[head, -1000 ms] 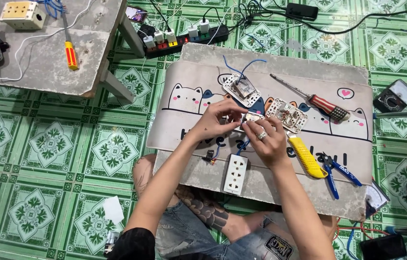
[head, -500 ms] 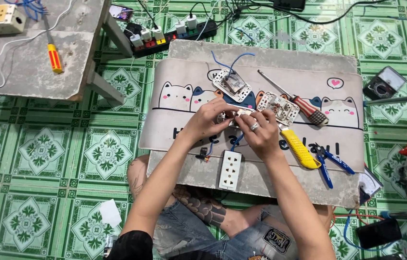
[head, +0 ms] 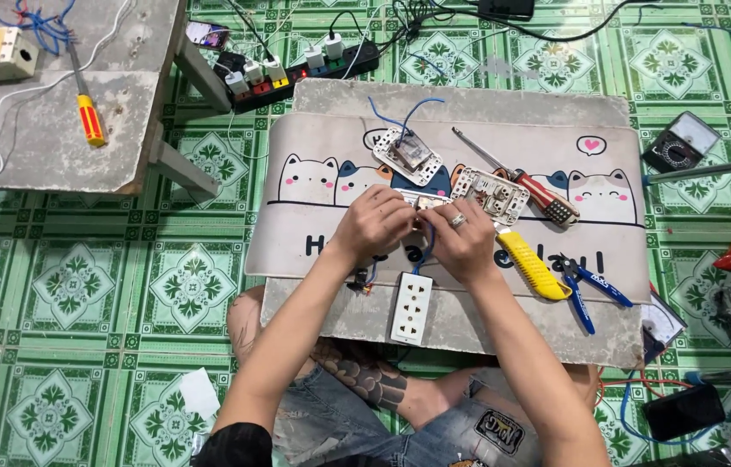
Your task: Disassembling electrical outlet modules using a screwdriver and pliers on a work mat.
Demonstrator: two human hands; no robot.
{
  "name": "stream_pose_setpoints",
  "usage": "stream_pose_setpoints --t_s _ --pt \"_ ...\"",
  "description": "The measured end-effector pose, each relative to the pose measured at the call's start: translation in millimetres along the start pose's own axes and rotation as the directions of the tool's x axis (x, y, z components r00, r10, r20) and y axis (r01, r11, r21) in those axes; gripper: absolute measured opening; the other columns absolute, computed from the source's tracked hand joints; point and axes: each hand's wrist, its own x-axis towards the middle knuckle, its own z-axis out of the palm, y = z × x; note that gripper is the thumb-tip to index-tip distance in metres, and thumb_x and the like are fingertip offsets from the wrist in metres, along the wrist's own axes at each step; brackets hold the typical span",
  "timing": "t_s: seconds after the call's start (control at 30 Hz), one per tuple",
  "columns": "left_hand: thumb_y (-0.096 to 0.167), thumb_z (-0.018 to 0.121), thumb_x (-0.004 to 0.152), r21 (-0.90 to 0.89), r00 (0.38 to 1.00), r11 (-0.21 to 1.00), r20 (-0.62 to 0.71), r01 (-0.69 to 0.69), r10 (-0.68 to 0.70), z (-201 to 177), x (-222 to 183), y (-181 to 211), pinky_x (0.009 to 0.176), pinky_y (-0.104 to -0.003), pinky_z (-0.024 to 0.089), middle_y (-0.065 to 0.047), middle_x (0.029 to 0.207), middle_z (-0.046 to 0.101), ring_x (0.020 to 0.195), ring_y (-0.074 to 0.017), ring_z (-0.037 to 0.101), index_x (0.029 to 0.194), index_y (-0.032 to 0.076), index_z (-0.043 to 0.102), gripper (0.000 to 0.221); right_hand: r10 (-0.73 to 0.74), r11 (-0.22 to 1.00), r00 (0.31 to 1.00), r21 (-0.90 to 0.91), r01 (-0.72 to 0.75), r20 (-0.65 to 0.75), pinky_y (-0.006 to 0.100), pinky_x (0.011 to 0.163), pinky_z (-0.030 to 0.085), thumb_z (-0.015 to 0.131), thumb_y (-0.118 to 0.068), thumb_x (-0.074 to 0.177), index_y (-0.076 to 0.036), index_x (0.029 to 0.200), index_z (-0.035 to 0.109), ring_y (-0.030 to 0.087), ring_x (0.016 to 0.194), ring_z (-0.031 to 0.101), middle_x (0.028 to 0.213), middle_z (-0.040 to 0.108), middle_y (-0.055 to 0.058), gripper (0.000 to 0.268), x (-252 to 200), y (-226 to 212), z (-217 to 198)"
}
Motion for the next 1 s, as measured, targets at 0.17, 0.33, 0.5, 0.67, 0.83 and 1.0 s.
stream_pose_setpoints --t_s 0.17,0.33,0.5,0.67,0.83,1.0 --pt "0.011 0.076 0.087 -0.116 0.988 0.985 0.103 0.125 -0.113 -21.8 22.8 5.2 0.077 -0.038 0.059 -0.005 0.085 0.07 0.087 -0.0251 0.068 0.106 0.012 0.072 0.02 0.025 0.997 1.0 0.074 -0.025 -0.005 0.037 0.056 0.051 0.073 -0.001 0.09 -0.004 0.087 0.076 0.028 0.063 0.06 0.085 0.067 0.01 0.005 10.0 -7.9 -6.3" --pt "0.004 0.083 0.079 -0.184 0.973 0.962 0.154 0.199 -0.172 -27.0 25.8 5.8 0.079 -0.035 0.059 -0.003 0.081 0.072 0.086 -0.023 0.068 0.109 0.014 0.073 0.033 0.09 0.965 0.995 0.25 -0.073 -0.054 0.039 0.055 0.053 0.071 0.003 0.092 -0.001 0.087 0.075 0.034 0.062 0.064 0.087 0.071 0.014 0.008 28.8 -16.8 -10.9" --pt "0.005 0.082 0.083 -0.215 0.969 0.954 0.174 0.21 -0.175 -40.6 41.9 9.2 0.08 -0.035 0.059 -0.003 0.086 0.075 0.088 -0.0225 0.068 0.106 0.015 0.077 0.025 0.136 0.96 0.99 0.252 -0.123 -0.035 0.036 0.056 0.054 0.077 0.0 0.09 -0.005 0.088 0.078 0.028 0.063 0.067 0.084 0.074 0.009 0.006 20.5 -11.1 -7.8" --pt "0.003 0.08 0.085 -0.227 0.94 0.928 0.238 0.297 -0.242 -40.4 39.2 9.2 0.079 -0.035 0.059 -0.003 0.081 0.075 0.085 -0.0221 0.069 0.098 0.014 0.078 0.016 0.16 0.945 0.986 0.293 -0.143 -0.034 0.034 0.057 0.055 0.081 -0.003 0.088 -0.007 0.088 0.077 0.026 0.065 0.067 0.085 0.075 0.007 0.005 21.6 -9.8 -11.4" --pt "0.001 0.083 0.081 -0.233 0.88 0.877 0.34 0.42 -0.331 -36.7 32.1 2.6 0.082 -0.035 0.059 -0.003 0.084 0.073 0.09 -0.0212 0.068 0.092 0.011 0.077 0.016 0.131 0.949 0.991 0.291 -0.118 -0.025 0.032 0.056 0.055 0.08 -0.002 0.088 -0.008 0.087 0.077 0.024 0.065 0.066 0.084 0.075 0.005 0.007 20.4 -10.7 -9.8" --pt "0.004 0.085 0.081 -0.245 0.9 0.892 0.324 0.379 -0.292 -43.9 39.6 5.4 0.086 -0.036 0.057 0.001 0.092 0.072 0.098 -0.021 0.066 0.091 0.014 0.077 0.016 0.118 0.963 0.993 0.247 -0.107 -0.028 0.032 0.055 0.054 0.081 -0.001 0.086 -0.008 0.085 0.075 0.023 0.063 0.063 0.081 0.072 0.004 0.009 18.4 -9.2 -9.7"
